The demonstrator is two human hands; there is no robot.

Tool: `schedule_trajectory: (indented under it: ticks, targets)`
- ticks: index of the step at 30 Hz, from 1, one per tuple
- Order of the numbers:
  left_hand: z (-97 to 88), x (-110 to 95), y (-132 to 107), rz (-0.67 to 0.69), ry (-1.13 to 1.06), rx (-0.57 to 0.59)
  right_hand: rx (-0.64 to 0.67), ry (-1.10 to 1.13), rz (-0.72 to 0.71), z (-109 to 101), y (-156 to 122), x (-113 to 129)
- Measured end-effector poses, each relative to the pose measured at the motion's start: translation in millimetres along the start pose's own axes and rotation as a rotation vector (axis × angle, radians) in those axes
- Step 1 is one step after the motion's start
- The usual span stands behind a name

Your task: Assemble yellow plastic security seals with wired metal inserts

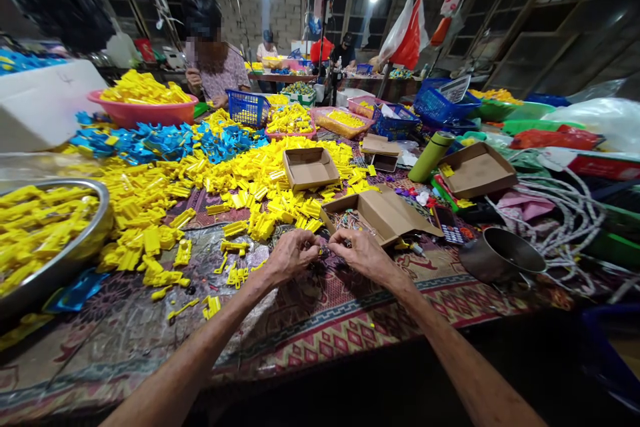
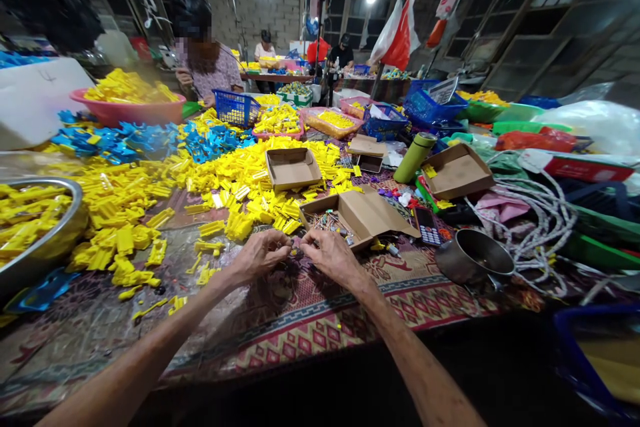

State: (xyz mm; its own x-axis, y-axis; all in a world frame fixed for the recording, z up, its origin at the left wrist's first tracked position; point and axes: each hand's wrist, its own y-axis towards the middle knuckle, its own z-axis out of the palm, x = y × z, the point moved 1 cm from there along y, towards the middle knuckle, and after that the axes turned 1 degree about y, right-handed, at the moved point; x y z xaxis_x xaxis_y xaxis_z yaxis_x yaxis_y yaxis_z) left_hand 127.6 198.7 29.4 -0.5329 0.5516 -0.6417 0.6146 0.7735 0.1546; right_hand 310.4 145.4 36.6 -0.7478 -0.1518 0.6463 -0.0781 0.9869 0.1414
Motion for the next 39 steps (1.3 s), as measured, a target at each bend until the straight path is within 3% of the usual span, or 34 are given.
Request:
schedule_trajectory:
  ticks: [7,16,29,39]
  targets:
    - [-7.0,5.9,-0.6,0.076,-0.02,0.081,0.046,0.064,0.012,-3.2,-0.1,2.7]
    - [-9.0,6.9,0.1,0.029,-0.085,0.074,0.09,0.156,-0.061,3.0,3.3,-1.3]
    - [-12.2,15.5,2.3,0.026,-0.243,0.162,0.104,0.022,-0.042,7.7,9.3,3.0]
    - [-14.0,21.4,2.6,0.034,-0.205,0.132,0.144,-0.163,-0.069,10.4,10.6,7.7]
